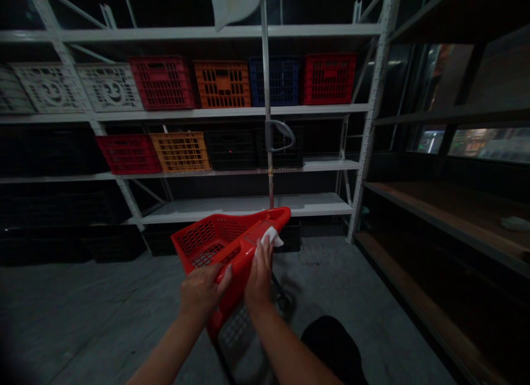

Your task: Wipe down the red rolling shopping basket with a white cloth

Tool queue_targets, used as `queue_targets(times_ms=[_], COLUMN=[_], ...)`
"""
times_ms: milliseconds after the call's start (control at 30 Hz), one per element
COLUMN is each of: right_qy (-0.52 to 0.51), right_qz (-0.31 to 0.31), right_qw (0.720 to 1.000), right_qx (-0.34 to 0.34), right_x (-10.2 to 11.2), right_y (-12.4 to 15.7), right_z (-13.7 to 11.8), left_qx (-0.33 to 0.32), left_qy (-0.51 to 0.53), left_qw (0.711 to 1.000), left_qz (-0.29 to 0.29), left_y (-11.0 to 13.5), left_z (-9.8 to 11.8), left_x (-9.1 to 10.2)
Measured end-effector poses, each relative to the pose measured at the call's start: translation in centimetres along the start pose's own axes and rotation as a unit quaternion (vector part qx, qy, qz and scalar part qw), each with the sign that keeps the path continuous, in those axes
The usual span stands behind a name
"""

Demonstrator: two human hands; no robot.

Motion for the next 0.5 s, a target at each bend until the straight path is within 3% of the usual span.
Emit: queue_targets(times_ms=[67, 133, 200, 367, 433, 500], right_qy=[-0.026, -0.03, -0.024, -0.037, -0.047, -0.05], right_qz=[0.007, 0.01, 0.024, 0.09, 0.092, 0.073], right_qw=[0.999, 0.999, 0.999, 0.994, 0.992, 0.993], right_qx=[0.02, 0.043, 0.038, -0.058, -0.078, -0.077], right_x=[-1.4, -1.8, -1.2, 1.0, 0.5, -0.7], right_y=[2.4, 2.9, 1.4, -4.4, -3.7, -1.1], right_z=[-1.4, -1.9, -1.4, 1.0, 0.3, -1.1], left_qx=[-0.003, -0.008, -0.011, -0.02, -0.018, -0.015], left_qy=[-0.01, -0.014, -0.015, -0.008, -0.001, 0.005], left_qw=[1.0, 1.0, 1.0, 1.0, 1.0, 1.0], left_qz=[0.008, 0.007, 0.0, 0.017, 0.021, 0.013], left_y=[-0.1, -0.1, -0.2, -0.2, -0.3, -0.3], left_z=[-0.1, -0.1, 0.0, 0.4, 0.4, 0.2], left_x=[0.2, 0.3, 0.4, 0.2, 0.1, 0.0])
Point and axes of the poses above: each hand's wrist, its own y-axis away from the middle knuckle, its own x-axis out of the back of the hand, z = x × y, the point moved 6 cm from there along -y, towards the middle knuckle, and after that the axes turned 3 degrees about -z, right-handed, at the moved point
